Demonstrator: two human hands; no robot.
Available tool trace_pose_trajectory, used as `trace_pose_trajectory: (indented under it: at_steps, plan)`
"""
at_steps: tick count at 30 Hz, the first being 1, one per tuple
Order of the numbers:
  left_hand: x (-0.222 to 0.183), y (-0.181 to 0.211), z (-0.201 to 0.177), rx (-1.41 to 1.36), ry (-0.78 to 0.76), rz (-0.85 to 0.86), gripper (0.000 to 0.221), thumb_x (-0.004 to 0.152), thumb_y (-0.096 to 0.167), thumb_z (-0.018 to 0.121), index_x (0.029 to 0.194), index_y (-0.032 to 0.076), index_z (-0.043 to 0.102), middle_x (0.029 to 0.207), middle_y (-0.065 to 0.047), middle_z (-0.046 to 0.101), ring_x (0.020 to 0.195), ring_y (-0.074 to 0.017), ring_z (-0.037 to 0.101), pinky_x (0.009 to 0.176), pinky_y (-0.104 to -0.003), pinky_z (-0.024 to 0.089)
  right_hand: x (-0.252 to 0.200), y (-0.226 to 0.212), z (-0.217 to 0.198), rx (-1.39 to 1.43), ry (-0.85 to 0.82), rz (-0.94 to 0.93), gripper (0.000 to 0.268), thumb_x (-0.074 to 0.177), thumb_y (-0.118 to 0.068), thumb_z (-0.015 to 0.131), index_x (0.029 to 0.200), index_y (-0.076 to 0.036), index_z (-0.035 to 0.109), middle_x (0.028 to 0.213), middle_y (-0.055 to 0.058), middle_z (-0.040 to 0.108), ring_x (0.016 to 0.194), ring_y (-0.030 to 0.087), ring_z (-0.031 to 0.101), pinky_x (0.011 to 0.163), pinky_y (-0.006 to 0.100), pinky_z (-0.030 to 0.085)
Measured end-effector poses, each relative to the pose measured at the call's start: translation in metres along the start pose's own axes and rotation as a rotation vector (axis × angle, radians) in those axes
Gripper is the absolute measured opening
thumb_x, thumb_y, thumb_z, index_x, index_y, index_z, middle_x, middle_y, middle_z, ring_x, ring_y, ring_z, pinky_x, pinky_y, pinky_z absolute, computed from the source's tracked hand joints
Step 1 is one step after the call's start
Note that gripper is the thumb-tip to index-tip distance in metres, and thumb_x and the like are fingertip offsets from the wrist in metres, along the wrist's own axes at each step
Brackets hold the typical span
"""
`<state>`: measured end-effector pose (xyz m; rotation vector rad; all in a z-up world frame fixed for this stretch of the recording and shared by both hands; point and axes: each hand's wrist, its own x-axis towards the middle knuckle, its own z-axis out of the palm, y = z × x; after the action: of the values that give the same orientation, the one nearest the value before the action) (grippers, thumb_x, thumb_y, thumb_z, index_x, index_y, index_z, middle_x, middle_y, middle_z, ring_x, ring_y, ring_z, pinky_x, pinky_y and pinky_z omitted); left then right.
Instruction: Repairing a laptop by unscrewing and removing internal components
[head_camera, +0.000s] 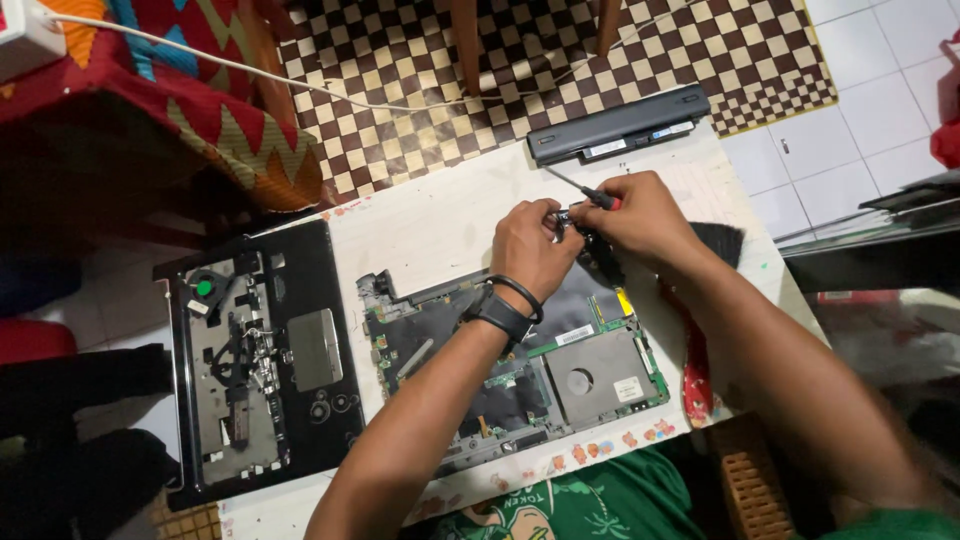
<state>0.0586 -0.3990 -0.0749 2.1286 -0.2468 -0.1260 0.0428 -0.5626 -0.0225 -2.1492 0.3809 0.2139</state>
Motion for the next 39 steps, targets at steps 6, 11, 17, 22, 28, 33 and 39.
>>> trace_pose_trajectory:
  at_steps: [6,11,17,22,28,33,39]
  plan:
    - [-0.002,0.006,-0.004,0.007,0.002,-0.032,0.036,0.074,0.024,0.073,0.106,0.006,0.074,0.085,-0.006,0.068,0.080,-0.0206,0.074,0.071,-0.034,0.063,0.012,0.019,0.008,-0.034,0.008,-0.013,0.015,0.082,-0.020,0.077,0.083,-0.005,0.079,0.054,0.012,0.058,0.062,0.022,0.059,0.063,0.032,0.048]
    - [0.001,0.000,0.001,0.023,-0.006,-0.028,0.035,0.074,0.024,0.073,0.104,0.007,0.075,0.085,-0.005,0.068,0.079,-0.0206,0.075,0.072,-0.034,0.063,0.016,0.020,0.008,-0.082,-0.009,-0.004,0.016,0.081,-0.021,0.078,0.080,-0.006,0.078,0.053,0.013,0.058,0.061,0.026,0.061,0.063,0.035,0.049]
    - [0.001,0.002,0.004,0.047,-0.017,-0.043,0.036,0.073,0.023,0.073,0.106,0.007,0.075,0.087,-0.005,0.068,0.081,-0.0213,0.074,0.075,-0.037,0.063,0.026,0.033,0.014,-0.140,-0.004,0.012,0.016,0.078,-0.024,0.079,0.076,-0.008,0.078,0.052,0.011,0.058,0.060,0.027,0.062,0.061,0.035,0.049]
    - [0.000,0.002,0.002,0.075,-0.021,-0.058,0.038,0.073,0.024,0.073,0.108,0.008,0.074,0.087,-0.004,0.067,0.082,-0.0227,0.074,0.077,-0.039,0.063,0.028,0.025,0.010,-0.147,-0.027,0.020,0.017,0.077,-0.026,0.079,0.073,-0.010,0.077,0.051,0.007,0.057,0.059,0.025,0.062,0.061,0.034,0.049]
    - [0.002,-0.001,0.005,0.054,-0.042,-0.049,0.039,0.072,0.025,0.074,0.108,0.009,0.074,0.085,-0.002,0.065,0.082,-0.0222,0.074,0.076,-0.038,0.063,0.026,0.016,0.007,-0.161,-0.053,0.055,0.019,0.077,-0.026,0.076,0.072,-0.007,0.076,0.053,0.010,0.055,0.063,0.028,0.063,0.062,0.037,0.050]
    - [0.000,0.005,0.001,0.040,-0.002,-0.045,0.033,0.073,0.022,0.074,0.103,0.009,0.075,0.081,-0.002,0.065,0.079,-0.0215,0.074,0.073,-0.037,0.063,0.026,0.013,0.004,-0.159,-0.074,0.058,0.020,0.076,-0.026,0.076,0.070,-0.007,0.076,0.053,0.012,0.055,0.063,0.030,0.063,0.063,0.039,0.049]
    - [0.001,0.004,0.004,0.043,0.024,-0.065,0.032,0.071,0.023,0.073,0.100,0.010,0.076,0.079,-0.002,0.066,0.078,-0.0213,0.074,0.073,-0.035,0.062,0.028,0.019,0.007,-0.141,-0.072,0.045,0.020,0.077,-0.024,0.075,0.074,-0.005,0.076,0.054,0.012,0.055,0.065,0.030,0.064,0.064,0.038,0.050]
